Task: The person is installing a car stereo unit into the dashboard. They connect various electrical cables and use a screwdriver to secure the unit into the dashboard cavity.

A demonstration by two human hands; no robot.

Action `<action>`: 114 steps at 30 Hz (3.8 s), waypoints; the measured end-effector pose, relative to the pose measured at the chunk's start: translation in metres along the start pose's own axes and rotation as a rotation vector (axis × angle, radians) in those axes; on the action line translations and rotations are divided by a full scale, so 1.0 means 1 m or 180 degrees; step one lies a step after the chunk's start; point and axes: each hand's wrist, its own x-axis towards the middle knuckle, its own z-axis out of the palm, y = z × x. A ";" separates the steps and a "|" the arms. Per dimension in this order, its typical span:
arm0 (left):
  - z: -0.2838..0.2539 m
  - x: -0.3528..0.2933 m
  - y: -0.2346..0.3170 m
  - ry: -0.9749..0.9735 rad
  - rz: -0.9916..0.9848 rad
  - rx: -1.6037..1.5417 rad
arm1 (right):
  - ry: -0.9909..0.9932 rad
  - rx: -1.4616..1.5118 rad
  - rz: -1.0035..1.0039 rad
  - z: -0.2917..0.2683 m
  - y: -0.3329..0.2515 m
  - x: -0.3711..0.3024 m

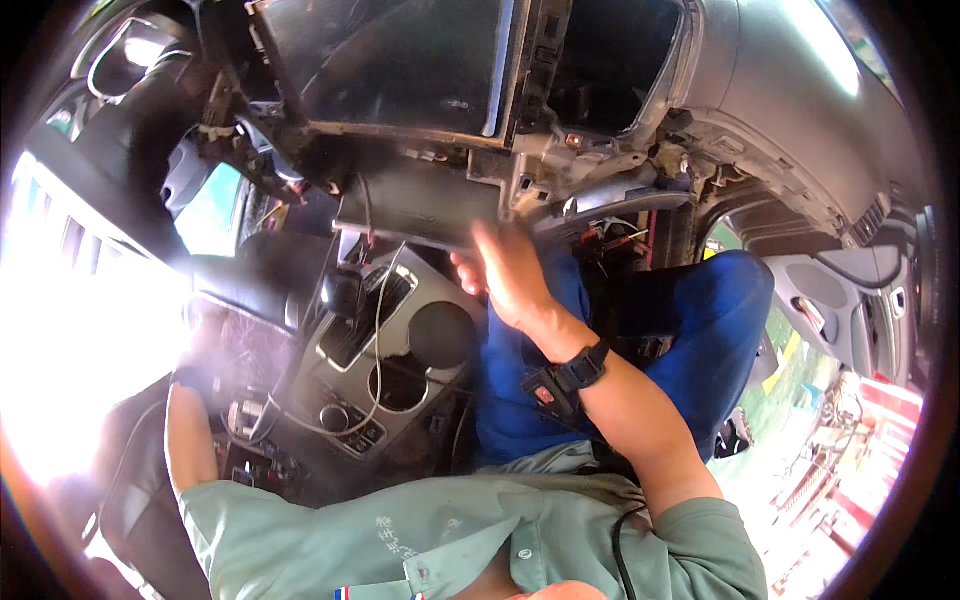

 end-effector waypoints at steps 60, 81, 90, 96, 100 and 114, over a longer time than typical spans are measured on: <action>0.103 -0.154 0.409 -0.0954 -0.0606 -0.5548 | -0.0606 -0.0749 -0.0351 -0.017 0.004 0.002; 0.102 -0.240 0.434 -0.2126 -0.0367 -0.5858 | -0.1187 -0.1618 -0.0662 -0.118 -0.054 -0.099; 0.110 -0.244 0.416 -0.1879 -0.0755 -0.6087 | -0.0670 -0.2761 -0.1862 -0.107 -0.058 -0.095; 0.124 -0.238 0.416 -0.2107 -0.0456 -0.6044 | -0.0046 -0.5143 -0.4962 -0.094 -0.127 -0.058; 0.127 -0.241 0.425 -0.2012 -0.0985 -0.6172 | 0.0297 -0.6044 -0.4482 -0.099 -0.131 -0.047; 0.162 -0.205 0.448 -0.1313 -0.0225 -0.6495 | 0.0452 -0.5637 -0.4864 -0.120 -0.123 -0.022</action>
